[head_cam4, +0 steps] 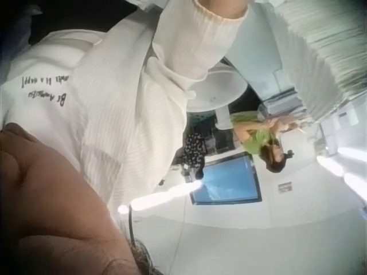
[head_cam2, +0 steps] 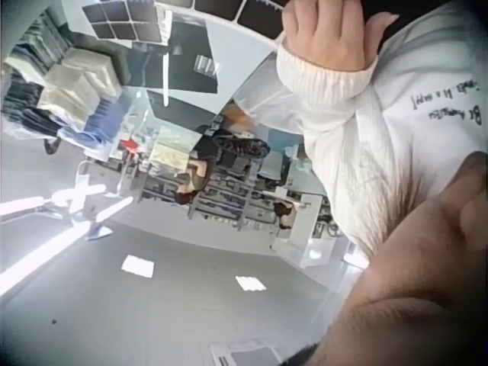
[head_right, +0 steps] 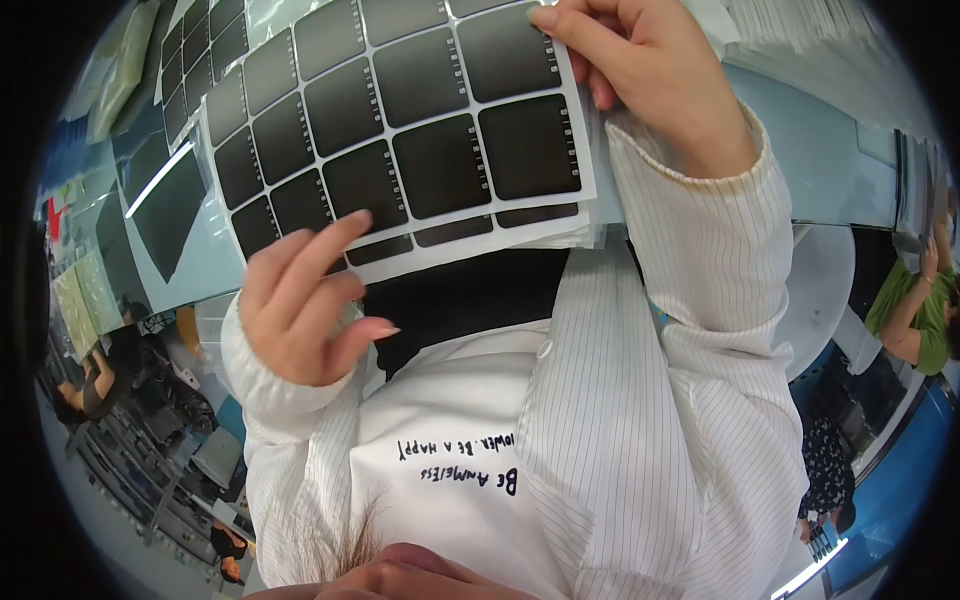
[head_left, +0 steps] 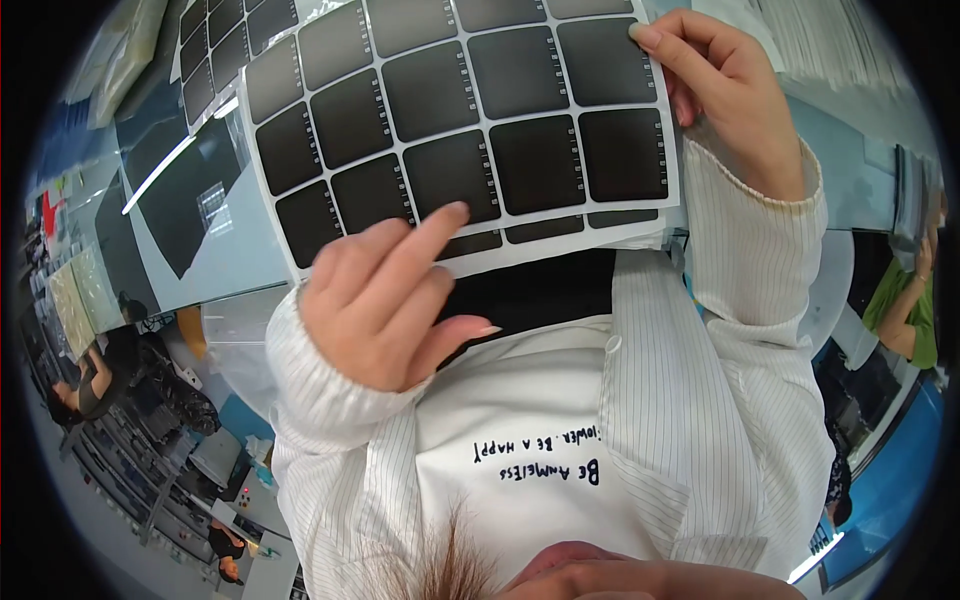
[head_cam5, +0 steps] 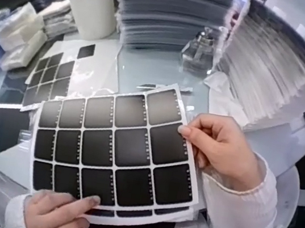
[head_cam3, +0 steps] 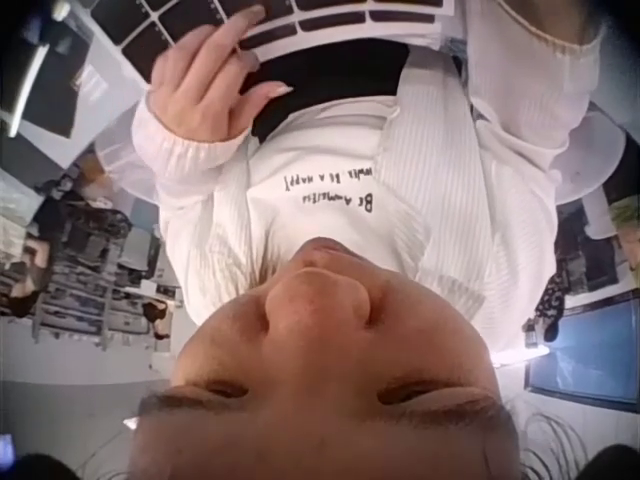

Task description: Picking up individual solar cell sheets from a stack, inspecting them, cleaning them with a white cloth, and restacking them.

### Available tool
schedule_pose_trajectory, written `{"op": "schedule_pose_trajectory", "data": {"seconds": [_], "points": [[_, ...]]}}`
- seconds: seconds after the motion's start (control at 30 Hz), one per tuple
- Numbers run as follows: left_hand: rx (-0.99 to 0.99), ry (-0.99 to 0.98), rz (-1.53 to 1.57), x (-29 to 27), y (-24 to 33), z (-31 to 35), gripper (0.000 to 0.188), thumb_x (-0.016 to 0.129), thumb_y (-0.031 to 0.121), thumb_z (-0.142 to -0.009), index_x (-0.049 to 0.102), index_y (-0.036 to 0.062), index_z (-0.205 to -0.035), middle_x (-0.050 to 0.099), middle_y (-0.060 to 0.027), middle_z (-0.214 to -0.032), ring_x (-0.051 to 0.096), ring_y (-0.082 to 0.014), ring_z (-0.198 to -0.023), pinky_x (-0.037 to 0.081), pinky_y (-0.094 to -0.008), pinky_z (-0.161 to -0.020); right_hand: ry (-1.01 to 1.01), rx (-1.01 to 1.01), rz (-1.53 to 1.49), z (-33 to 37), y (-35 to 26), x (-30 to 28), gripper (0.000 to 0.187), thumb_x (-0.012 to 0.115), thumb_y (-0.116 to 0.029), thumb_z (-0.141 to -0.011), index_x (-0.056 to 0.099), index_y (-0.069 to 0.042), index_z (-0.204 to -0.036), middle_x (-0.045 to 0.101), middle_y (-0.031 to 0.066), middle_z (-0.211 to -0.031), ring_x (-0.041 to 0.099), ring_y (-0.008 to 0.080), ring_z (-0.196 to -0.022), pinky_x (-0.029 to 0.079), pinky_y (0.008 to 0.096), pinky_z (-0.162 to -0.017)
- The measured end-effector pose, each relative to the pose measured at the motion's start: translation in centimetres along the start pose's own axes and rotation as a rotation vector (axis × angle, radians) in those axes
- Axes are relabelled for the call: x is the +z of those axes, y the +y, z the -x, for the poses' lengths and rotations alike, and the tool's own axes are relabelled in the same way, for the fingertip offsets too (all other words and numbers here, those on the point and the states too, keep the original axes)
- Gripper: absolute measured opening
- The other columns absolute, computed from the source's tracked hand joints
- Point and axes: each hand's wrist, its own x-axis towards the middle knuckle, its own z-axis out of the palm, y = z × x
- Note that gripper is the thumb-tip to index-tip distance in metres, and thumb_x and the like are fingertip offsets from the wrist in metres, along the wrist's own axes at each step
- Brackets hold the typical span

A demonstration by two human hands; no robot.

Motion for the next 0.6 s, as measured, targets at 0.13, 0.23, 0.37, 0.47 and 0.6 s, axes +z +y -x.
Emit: {"op": "schedule_pose_trajectory", "data": {"seconds": [0.13,0.23,0.37,0.47,0.6], "points": [[0.012,-0.004,-0.081,1.3,-0.4,0.1,0.044,0.057,0.045,-0.078,0.055,0.0034,-0.067,0.06,-0.0098,-0.108,0.055,-0.0231,-0.081,0.042,-0.0299,-0.067,0.013,-0.005,0.09,0.2,0.0,0.3,0.022,0.056,-0.017,-0.088,0.056,-0.003,-0.071,0.051,-0.0033,-0.054,0.043,0.0024,-0.042,0.032,0.0163,-0.039],[0.007,-0.02,-0.119,1.5,-0.3,0.0,0.048,0.052,0.049,-0.081,0.055,0.004,-0.065,0.06,-0.009,-0.108,0.054,-0.0225,-0.079,0.042,-0.0294,-0.067,0.026,0.01,0.114,0.4,-0.2,0.4,0.021,0.056,-0.015,-0.088,0.055,-0.003,-0.071,0.051,-0.0036,-0.054,0.043,0.0021,-0.042,0.032,0.0161,-0.04],[-0.001,-0.04,-0.109,1.7,-0.4,-0.2,0.052,0.049,0.052,-0.081,0.055,0.0037,-0.064,0.06,-0.0098,-0.107,0.053,-0.0222,-0.078,0.041,-0.029,-0.067,0.064,0.043,0.12,0.8,-0.1,0.6,0.019,0.056,-0.014,-0.088,0.056,-0.002,-0.073,0.051,-0.0035,-0.055,0.044,0.0017,-0.043,0.033,0.0159,-0.04],[-0.002,-0.041,-0.066,1.7,-0.7,-0.5,0.053,0.05,0.053,-0.08,0.056,0.0029,-0.064,0.06,-0.0111,-0.106,0.053,-0.0225,-0.078,0.042,-0.029,-0.066,0.062,0.034,0.103,0.8,0.0,0.7,0.017,0.056,-0.012,-0.088,0.056,-0.001,-0.074,0.052,-0.0032,-0.056,0.044,0.0017,-0.044,0.033,0.0156,-0.041],[-0.009,-0.033,-0.023,1.9,-0.9,-1.0,0.054,0.051,0.053,-0.078,0.056,0.0015,-0.064,0.061,-0.013,-0.104,0.053,-0.0231,-0.078,0.042,-0.029,-0.065,0.029,-0.122,0.319,0.4,1.9,-0.1,0.018,0.055,-0.021,-0.089,0.058,-0.005,-0.08,0.046,-0.006,-0.056,0.039,0.0007,-0.044,0.029,0.0153,-0.042]]}}
